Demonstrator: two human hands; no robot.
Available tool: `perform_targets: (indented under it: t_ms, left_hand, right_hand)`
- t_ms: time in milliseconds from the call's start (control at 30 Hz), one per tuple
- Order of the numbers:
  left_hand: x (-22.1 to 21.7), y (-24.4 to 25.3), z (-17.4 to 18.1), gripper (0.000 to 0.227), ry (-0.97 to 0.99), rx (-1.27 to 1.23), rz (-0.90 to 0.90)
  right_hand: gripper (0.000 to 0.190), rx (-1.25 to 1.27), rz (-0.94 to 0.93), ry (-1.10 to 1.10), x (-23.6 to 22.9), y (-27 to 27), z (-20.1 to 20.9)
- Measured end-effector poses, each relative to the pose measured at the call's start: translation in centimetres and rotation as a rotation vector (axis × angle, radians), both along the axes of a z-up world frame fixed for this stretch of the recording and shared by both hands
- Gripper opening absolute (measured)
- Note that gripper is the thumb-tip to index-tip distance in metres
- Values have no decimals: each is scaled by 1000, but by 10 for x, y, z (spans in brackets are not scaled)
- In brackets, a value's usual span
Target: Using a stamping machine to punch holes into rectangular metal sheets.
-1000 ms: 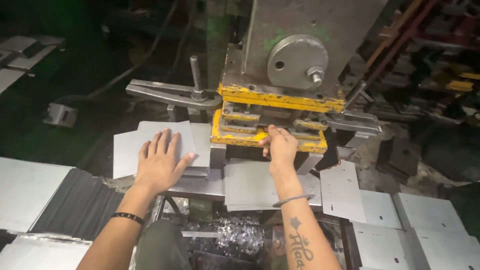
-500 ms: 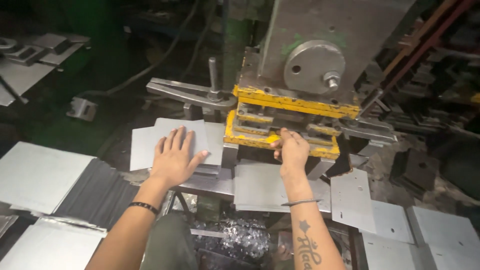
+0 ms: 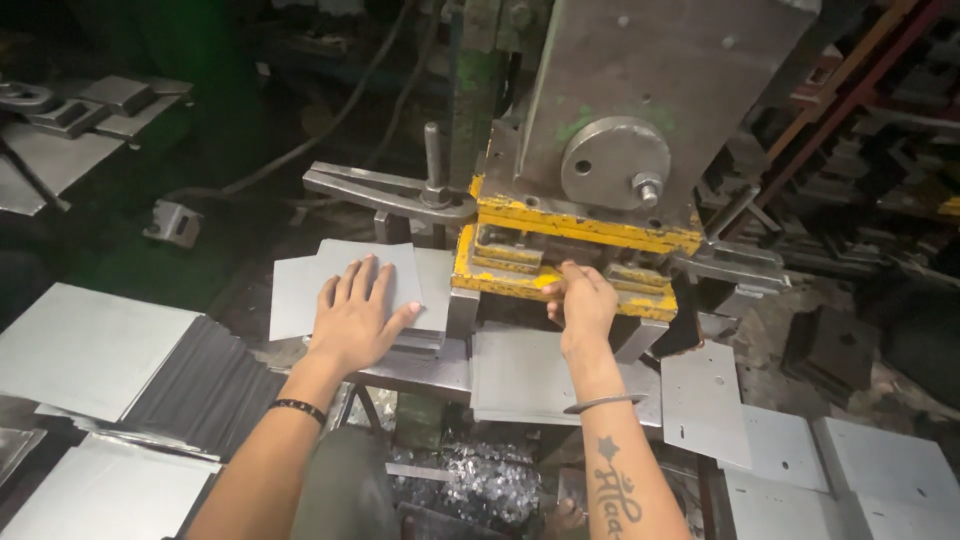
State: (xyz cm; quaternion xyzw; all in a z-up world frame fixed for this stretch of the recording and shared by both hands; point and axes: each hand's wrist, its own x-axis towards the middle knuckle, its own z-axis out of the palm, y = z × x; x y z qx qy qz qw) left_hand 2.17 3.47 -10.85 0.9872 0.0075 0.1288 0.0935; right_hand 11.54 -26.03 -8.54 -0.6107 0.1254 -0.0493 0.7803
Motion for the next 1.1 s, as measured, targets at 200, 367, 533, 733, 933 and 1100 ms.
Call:
perform_targets:
  t_ms: [200, 367, 533, 733, 933, 1100]
  left_hand:
    - [5, -1, -2, 83, 32, 11, 25]
    - [5, 1, -3, 85, 49, 11, 21]
    - [6, 1, 1, 96, 88, 30, 15]
    - [-12, 10, 37, 110, 215, 106, -95]
    - [-8, 49, 51, 64, -59, -51, -493]
    - [-38, 2, 143, 54, -341, -209, 30]
  right_hand:
    - [9, 615, 130, 200, 81, -22, -25]
    - [9, 343, 88, 122, -1, -7, 3]
    - [11, 317, 37, 25, -112, -4, -35]
    - [15, 372, -28, 69, -163, -15, -104]
    - [29, 40, 32, 240, -160, -31, -111]
    - [29, 98, 334, 23, -171, -13, -78]
